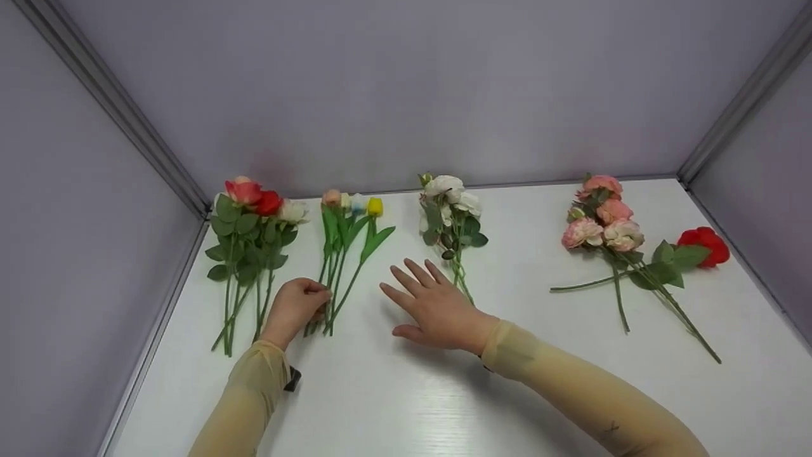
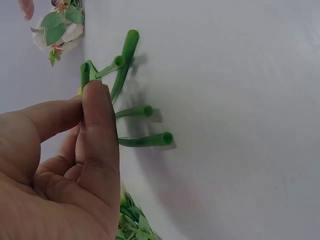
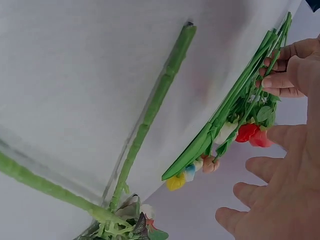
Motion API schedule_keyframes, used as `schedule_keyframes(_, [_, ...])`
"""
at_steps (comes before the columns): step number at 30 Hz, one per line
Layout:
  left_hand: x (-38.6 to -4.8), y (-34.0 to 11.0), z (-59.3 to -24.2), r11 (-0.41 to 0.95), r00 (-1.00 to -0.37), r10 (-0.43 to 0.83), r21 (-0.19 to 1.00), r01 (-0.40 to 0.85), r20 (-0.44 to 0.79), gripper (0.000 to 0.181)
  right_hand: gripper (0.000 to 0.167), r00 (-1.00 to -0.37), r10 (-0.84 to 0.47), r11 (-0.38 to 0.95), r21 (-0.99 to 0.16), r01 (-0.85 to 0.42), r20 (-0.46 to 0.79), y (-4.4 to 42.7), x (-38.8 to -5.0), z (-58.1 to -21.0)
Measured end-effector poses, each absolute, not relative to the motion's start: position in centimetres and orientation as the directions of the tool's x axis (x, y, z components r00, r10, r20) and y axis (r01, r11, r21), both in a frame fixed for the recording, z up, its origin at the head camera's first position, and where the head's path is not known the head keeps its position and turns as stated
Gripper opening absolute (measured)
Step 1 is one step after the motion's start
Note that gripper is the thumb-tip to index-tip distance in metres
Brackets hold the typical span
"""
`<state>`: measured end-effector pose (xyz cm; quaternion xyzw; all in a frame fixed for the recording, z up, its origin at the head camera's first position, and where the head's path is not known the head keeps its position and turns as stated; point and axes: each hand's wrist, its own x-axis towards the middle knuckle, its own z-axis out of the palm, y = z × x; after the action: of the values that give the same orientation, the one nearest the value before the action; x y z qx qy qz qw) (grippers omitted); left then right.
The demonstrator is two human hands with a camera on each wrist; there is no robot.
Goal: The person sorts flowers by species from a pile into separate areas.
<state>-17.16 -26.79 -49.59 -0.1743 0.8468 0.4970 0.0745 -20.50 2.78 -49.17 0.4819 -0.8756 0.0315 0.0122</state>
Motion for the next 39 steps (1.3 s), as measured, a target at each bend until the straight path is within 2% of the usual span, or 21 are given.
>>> schedule_keyframes(8, [-17.1,-26.7,-49.8,0.45,-0.931,-0.213,0.816,-0.363,-0.297,0.027,0.076,-0.559,-0.828,0.554,-0.086,-0.828,0.053,4.1,-20.5,-49.5])
schedule_keyframes(12, [-16.9,-26.1,-49.5,0.528,-0.947,-0.207,0.787,-0.32,-0.246,0.035,0.073,-0.601,-0.796,0.592,-0.114,-0.798,0.075,5.8,-21.0,-49.2])
schedule_keyframes(18, [-16.4,-22.2,-48.6,0.727,-0.998,-0.064,0.684,-0.051,-0.006,0.048,0.056,-0.724,-0.644,0.677,-0.256,-0.69,0.246,11.1,-23.1,-48.8])
schedule_keyframes(22, [-15.6,-17.9,-48.0,0.816,-0.981,0.152,0.544,0.194,0.122,0.059,0.035,-0.826,-0.453,0.72,-0.408,-0.561,0.336,16.6,-24.9,-48.8])
schedule_keyframes(26, [-14.2,-13.0,-47.7,0.795,-0.9,0.42,0.43,0.427,0.115,0.068,0.023,-0.913,-0.279,0.783,-0.48,-0.396,0.298,23.5,-26.1,-48.6])
schedule_keyframes(31, [-12.1,-6.5,-48.0,0.659,-0.705,0.707,0.32,0.681,0.044,0.073,0.026,-0.985,-0.14,0.875,-0.453,-0.172,0.105,32.1,-26.2,-48.2])
schedule_keyframes(34, [-11.5,-3.0,-48.4,0.582,-0.595,0.803,0.193,0.79,0.013,0.074,0.032,-0.996,-0.084,0.897,-0.438,-0.061,-0.031,36.0,-26.0,-48.0])
schedule_keyframes(39, [-11.6,2.0,-48.4,0.524,-0.521,0.852,0.077,0.849,-0.048,0.075,0.043,-0.977,-0.062,0.907,-0.419,0.031,-0.206,39.5,-25.5,-47.6])
